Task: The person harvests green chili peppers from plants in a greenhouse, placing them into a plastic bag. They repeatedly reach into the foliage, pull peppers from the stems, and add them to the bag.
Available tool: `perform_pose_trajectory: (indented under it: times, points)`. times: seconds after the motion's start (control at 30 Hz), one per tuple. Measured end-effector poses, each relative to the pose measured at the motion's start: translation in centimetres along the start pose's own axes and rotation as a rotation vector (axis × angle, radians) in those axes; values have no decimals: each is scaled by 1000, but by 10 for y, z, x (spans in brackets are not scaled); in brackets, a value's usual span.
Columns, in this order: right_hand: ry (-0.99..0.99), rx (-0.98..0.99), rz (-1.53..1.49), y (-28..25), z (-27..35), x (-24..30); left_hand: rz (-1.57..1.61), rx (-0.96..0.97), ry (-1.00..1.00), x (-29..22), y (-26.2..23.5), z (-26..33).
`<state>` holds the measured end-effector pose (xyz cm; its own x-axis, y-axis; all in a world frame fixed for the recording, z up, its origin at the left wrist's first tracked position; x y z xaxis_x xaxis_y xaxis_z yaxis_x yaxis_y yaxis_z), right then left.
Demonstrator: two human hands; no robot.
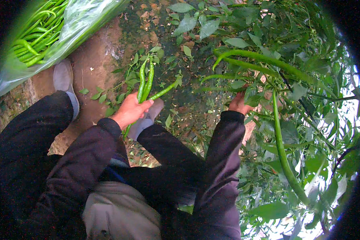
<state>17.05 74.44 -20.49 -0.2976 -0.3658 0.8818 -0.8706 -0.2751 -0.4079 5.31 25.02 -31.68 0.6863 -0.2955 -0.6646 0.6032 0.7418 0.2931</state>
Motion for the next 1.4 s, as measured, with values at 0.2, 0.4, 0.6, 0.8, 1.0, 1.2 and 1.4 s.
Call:
perform_pose_trajectory:
  times: [0.2, 0.4, 0.6, 0.8, 1.0, 1.2, 1.4]
  points:
    - [341, -183, -729, 12, 29, 19, 7, -21, -54, 8, -3, -2]
    - [461, -168, -438, -1, 38, 11, 7, 11, -1, 5, 2, -1]
    - [926, 209, -281, 60, 131, 9, -89, -44, 142, -12, 8, 4]
    - [1292, 527, -724, 170, 245, 70, 0, 174, 340, -43, 42, 16]
    - [827, 250, -464, 162, 160, 81, 41, 280, 208, -27, 52, 15]
    - [968, 18, -399, 131, 67, 56, 82, 209, 120, -14, 33, 4]
    - [815, -30, -499, 124, 49, 52, 72, 174, 127, -19, 28, 2]
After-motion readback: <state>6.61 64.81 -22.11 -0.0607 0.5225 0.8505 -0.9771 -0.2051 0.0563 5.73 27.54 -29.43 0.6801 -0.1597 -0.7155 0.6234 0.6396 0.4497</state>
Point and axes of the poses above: each hand's wrist, its own z-axis away from the middle knuckle, its own y-axis out of the palm, x = y × z, the point moved 9 cm from there along -z, towards the middle knuckle, and after that the axes turned 4 degrees about -z, right-handed, at the moved point
